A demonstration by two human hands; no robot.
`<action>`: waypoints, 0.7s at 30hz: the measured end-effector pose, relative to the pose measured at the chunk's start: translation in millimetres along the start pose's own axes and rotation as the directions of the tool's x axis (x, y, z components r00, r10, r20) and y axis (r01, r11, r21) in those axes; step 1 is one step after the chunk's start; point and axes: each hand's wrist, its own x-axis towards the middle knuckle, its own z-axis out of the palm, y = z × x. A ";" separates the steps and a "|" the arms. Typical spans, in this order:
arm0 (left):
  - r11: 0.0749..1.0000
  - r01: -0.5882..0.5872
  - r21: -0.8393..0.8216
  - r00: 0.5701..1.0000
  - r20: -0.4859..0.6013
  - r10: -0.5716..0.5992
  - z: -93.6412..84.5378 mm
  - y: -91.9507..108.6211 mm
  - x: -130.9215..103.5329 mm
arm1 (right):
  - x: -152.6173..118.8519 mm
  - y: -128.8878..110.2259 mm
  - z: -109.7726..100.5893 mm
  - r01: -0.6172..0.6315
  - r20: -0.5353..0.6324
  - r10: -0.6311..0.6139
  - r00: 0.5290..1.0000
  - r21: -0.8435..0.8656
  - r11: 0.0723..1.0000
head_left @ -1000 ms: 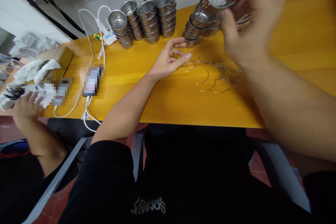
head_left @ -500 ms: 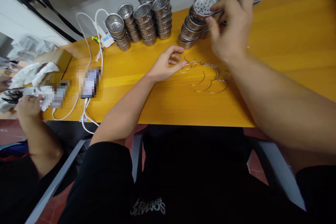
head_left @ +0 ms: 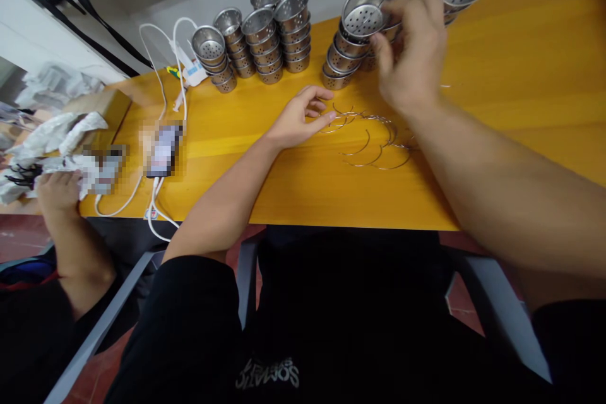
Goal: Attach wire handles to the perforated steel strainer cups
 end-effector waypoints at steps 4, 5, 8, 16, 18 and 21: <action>0.999 0.038 0.006 0.999 0.002 -0.038 0.4 1.5 -0.1 | -0.9 -2.4 -0.2 -0.037 -0.005 0.037 0.999 0.063 0.997; 0.999 0.050 0.003 0.999 0.005 -0.050 0.5 1.6 -0.1 | -0.7 -2.6 -0.6 -0.036 -0.002 0.036 0.999 0.060 0.998; 0.998 0.053 -0.025 0.999 0.006 -0.053 0.9 0.6 0.1 | 0.0 -2.3 -1.9 -0.007 0.010 0.007 1.000 0.032 0.999; 0.999 -0.008 -0.040 1.000 0.007 0.009 0.9 -5.1 0.1 | -1.6 -1.2 -3.1 0.022 0.004 -0.023 1.000 0.065 0.998; 0.999 -0.011 -0.043 1.000 0.008 0.011 0.9 -3.8 -0.4 | -2.1 -2.2 -3.3 0.021 -0.007 -0.021 1.000 0.060 0.998; 0.999 0.014 -0.029 1.000 0.010 -0.013 0.6 -1.6 -0.6 | -2.5 -7.3 -5.6 0.010 -0.019 -0.009 1.000 0.060 0.998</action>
